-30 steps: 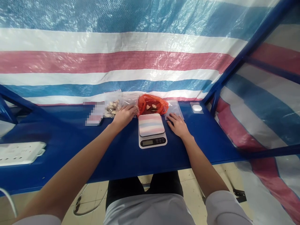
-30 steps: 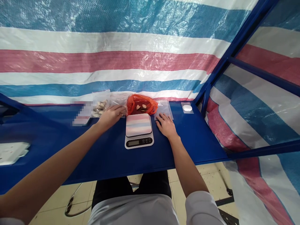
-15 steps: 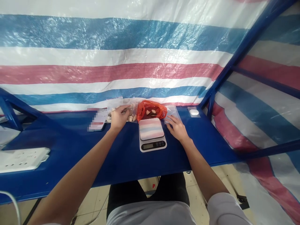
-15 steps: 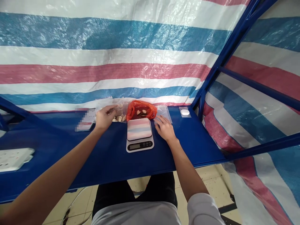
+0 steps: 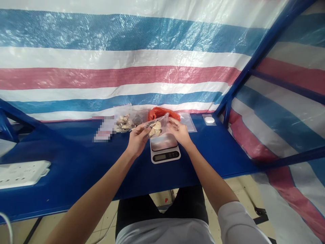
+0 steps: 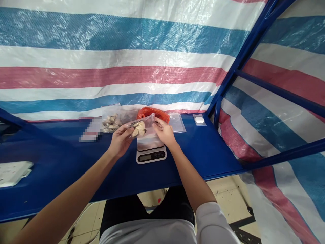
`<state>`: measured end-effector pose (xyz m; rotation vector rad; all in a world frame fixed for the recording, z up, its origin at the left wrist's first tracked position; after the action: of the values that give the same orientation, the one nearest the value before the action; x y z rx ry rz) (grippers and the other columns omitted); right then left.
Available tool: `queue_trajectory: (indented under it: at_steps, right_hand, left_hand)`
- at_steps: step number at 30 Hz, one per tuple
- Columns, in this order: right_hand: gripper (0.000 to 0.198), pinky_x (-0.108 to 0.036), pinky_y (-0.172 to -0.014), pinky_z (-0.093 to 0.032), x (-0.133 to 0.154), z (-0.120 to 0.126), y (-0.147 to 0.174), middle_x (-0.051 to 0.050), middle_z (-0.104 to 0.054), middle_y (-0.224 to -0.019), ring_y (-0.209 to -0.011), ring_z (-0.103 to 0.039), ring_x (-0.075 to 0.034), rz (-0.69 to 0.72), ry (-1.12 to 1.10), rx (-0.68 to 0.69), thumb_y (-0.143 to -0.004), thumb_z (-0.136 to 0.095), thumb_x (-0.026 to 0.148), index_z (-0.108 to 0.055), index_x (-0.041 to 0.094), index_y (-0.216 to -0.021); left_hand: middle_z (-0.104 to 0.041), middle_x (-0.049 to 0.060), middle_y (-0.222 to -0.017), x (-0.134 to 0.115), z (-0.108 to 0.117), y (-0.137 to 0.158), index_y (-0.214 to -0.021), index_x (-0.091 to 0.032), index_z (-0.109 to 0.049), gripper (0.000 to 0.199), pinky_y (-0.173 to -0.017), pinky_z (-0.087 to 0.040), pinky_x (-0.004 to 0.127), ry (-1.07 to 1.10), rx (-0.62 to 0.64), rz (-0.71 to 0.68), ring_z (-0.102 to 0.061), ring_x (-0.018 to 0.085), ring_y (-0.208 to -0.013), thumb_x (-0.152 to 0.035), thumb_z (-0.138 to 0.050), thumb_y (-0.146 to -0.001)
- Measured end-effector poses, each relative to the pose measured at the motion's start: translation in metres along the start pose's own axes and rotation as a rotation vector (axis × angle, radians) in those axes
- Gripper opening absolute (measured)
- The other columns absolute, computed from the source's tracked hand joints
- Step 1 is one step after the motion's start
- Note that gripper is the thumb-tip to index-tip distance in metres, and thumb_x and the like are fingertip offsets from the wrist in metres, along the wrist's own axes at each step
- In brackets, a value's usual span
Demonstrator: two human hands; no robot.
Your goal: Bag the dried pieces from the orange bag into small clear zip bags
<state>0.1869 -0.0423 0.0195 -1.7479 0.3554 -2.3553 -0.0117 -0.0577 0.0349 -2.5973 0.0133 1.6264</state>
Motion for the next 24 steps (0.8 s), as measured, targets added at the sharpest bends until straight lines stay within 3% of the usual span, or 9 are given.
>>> queue_trajectory:
  at_steps: [5,10,12,18,22,24]
  right_hand:
    - [0.048,-0.039,-0.090,-0.061,-0.011,-0.010,-0.007,-0.007,-0.076,-0.115,-0.106,-0.072,-0.025,-0.087,-0.238,-0.068,-0.080,-0.072,0.050,-0.072,0.021,-0.118]
    - [0.040,-0.034,-0.068,-0.066,-0.015,-0.011,-0.013,-0.005,-0.078,-0.103,-0.088,-0.074,-0.023,-0.135,-0.271,-0.088,-0.072,-0.077,0.051,-0.078,0.021,-0.099]
    - [0.035,-0.035,-0.067,-0.066,-0.017,-0.011,-0.016,-0.005,-0.077,-0.102,-0.092,-0.074,-0.025,-0.138,-0.263,-0.072,-0.071,-0.078,0.048,-0.078,0.022,-0.094]
    - [0.027,-0.034,-0.065,-0.067,-0.015,-0.017,-0.023,-0.003,-0.077,-0.097,-0.091,-0.075,-0.025,-0.113,-0.253,-0.011,-0.071,-0.080,0.044,-0.079,0.022,-0.087]
    - [0.023,-0.031,-0.058,-0.066,-0.004,-0.022,-0.029,-0.001,-0.076,-0.088,-0.075,-0.073,-0.019,-0.110,-0.230,0.042,-0.073,-0.078,0.039,-0.079,0.022,-0.089]
    - [0.020,-0.031,-0.059,-0.065,-0.001,-0.025,-0.033,0.000,-0.076,-0.088,-0.071,-0.072,-0.017,-0.112,-0.206,0.059,-0.075,-0.076,0.036,-0.079,0.022,-0.090]
  left_hand:
    - [-0.072,0.001,-0.077,0.007,0.011,-0.002,-0.074,-0.017,-0.067,0.031,-0.068,-0.056,0.026,0.068,-0.055,0.099,-0.066,0.013,-0.070,-0.028,-0.091,-0.059]
    - [-0.072,0.001,-0.078,0.012,0.026,-0.010,-0.077,-0.017,-0.067,0.033,-0.068,-0.056,0.027,0.004,-0.138,0.076,-0.067,0.013,-0.071,-0.031,-0.090,-0.058]
    - [-0.071,0.002,-0.079,0.012,0.036,-0.013,-0.082,-0.017,-0.068,0.034,-0.072,-0.056,0.028,-0.138,-0.188,-0.025,-0.068,0.015,-0.074,-0.033,-0.088,-0.059]
    - [-0.073,0.008,-0.104,-0.004,0.053,-0.011,-0.105,-0.018,-0.071,0.035,-0.092,-0.056,0.037,-0.795,-0.284,-0.512,-0.069,0.022,-0.095,-0.039,-0.075,-0.077]
    - [-0.074,0.008,-0.104,-0.015,0.034,-0.011,-0.098,-0.020,-0.074,0.020,-0.098,-0.052,0.037,-1.070,-0.136,-0.738,-0.068,0.023,-0.100,-0.034,-0.066,-0.087]
    - [-0.075,0.008,-0.097,-0.015,0.020,-0.016,-0.095,-0.020,-0.075,0.020,-0.091,-0.053,0.035,-1.095,0.000,-0.723,-0.069,0.022,-0.092,-0.036,-0.064,-0.088]
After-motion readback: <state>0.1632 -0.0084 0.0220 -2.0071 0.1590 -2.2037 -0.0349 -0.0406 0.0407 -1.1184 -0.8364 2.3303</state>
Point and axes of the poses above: each hand's wrist, its own y-axis away from the middle knuckle, its own z-axis out of the back of the hand, x = y × z, the point moved 1 cm from there along -y, towards the middle knuckle
